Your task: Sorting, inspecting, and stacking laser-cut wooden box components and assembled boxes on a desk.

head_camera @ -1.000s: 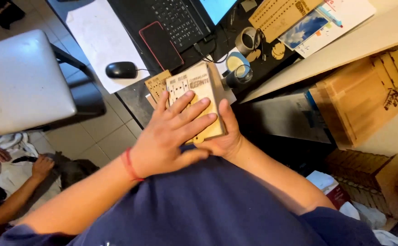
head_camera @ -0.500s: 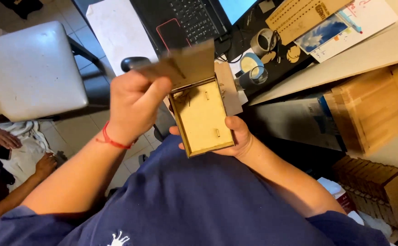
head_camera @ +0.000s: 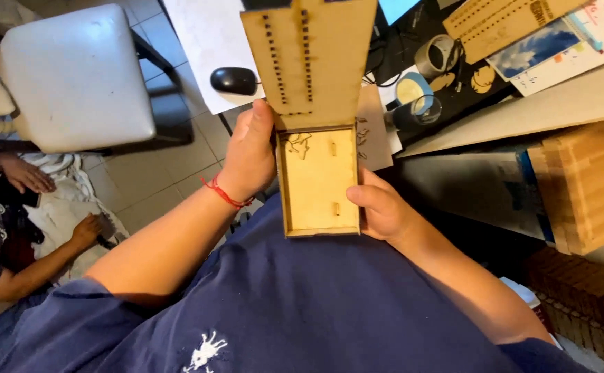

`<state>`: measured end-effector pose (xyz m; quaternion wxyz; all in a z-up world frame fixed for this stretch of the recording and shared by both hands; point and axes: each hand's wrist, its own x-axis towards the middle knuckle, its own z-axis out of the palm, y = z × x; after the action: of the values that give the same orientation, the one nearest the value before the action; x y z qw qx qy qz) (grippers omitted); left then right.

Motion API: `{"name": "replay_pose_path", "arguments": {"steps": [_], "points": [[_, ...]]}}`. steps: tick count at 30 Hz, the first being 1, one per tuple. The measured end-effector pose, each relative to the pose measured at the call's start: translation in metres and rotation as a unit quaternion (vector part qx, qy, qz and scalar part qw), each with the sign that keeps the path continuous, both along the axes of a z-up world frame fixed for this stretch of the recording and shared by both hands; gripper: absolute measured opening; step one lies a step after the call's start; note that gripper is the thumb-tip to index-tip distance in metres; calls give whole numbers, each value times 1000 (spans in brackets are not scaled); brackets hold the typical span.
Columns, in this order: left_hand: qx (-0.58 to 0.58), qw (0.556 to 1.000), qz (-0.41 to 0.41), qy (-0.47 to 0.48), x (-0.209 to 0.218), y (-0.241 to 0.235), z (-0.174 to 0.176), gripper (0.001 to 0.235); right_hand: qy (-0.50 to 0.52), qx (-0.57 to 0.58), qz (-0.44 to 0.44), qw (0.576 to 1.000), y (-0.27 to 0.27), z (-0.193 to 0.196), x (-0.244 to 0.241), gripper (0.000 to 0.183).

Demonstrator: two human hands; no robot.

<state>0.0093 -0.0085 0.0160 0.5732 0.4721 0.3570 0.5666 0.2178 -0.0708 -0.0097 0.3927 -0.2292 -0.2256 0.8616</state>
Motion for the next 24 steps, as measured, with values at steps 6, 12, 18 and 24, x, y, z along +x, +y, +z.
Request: {"name": "replay_pose_path", "arguments": {"steps": [6,12,18,24], "points": [[25,999,-30,14,1,-6,-12,67,-36,-46,-11,998,-9,-5,1,63],[197,979,8,59,5,-10,-10,36,-93,-107,-82,987,-2,22,-8,58],[116,986,-86,83,1,-16,-11,35,-81,-138,-156,975,5,32,-13,48],[-93,980,-159,-74,27,-34,36,88,-117,-121,-243,955,18,41,-20,54]]}}
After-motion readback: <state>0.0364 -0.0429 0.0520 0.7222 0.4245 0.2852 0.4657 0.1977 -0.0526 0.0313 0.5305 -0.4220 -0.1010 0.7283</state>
